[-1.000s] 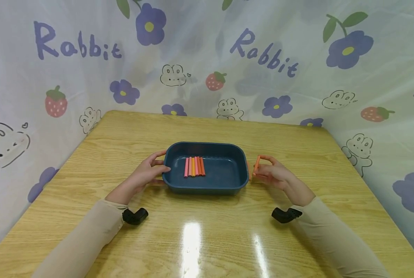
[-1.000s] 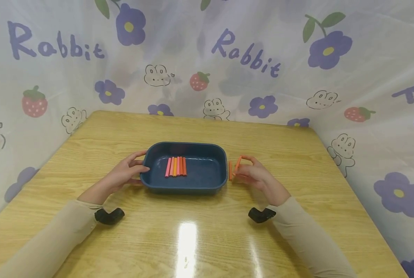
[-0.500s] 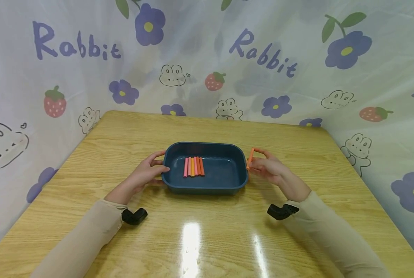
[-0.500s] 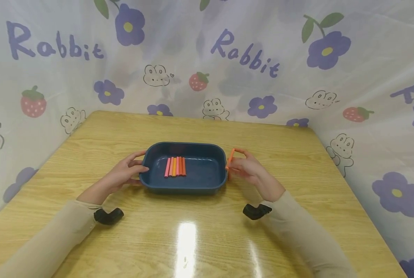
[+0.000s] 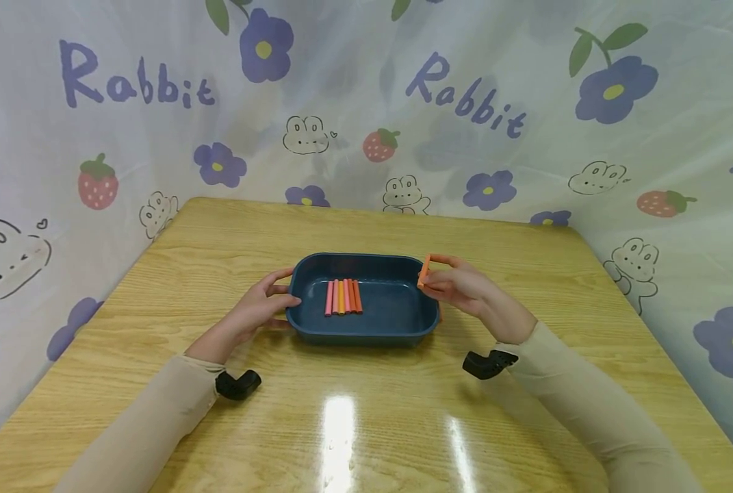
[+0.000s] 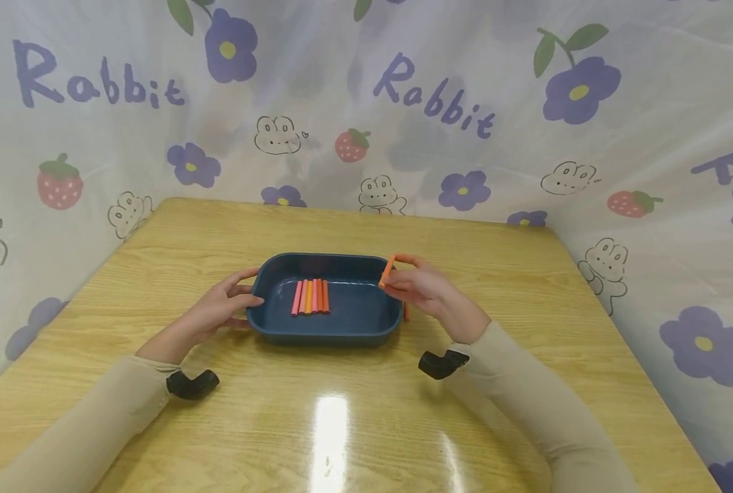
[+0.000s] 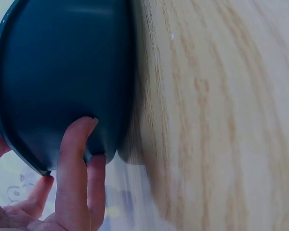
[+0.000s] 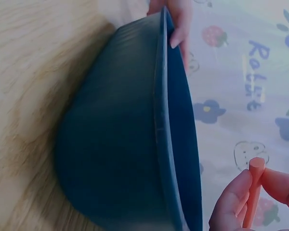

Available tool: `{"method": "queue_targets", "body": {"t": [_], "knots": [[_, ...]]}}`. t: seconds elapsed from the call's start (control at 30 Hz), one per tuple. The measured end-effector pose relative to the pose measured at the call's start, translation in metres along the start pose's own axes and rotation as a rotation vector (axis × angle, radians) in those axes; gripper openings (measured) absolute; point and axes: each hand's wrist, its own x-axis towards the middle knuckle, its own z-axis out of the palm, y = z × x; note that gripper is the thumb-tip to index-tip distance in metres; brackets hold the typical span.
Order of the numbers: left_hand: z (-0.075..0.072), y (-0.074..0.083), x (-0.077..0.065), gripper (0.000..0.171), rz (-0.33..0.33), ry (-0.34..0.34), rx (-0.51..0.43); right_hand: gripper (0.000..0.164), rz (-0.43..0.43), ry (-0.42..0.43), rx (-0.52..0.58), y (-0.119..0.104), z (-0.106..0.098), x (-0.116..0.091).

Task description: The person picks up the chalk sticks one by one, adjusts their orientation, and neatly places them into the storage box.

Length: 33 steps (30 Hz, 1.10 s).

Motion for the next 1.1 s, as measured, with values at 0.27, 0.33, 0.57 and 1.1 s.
{"method": "queue_targets", "body": {"t": [0.27,0.33,0.57,1.1], "knots": [[0.0,0.0,-0.001,0.071,0.004,-0.003,0.005,0.065,0.071,-0.021,-0.054,-0.005,0.016,0.015],[0.0,0.001,-0.001,0.07,0.002,-0.003,0.004,0.065,0.088,-0.04,-0.064,-0.006,0.02,0.02],[0.0,0.001,-0.002,0.07,-0.001,-0.007,-0.001,0.064,0.177,-0.097,-0.025,-0.01,0.032,0.04],[-0.002,0.001,-0.002,0.071,0.008,-0.016,-0.013,0.055,0.321,-0.13,-0.278,-0.004,0.054,0.074]]}}
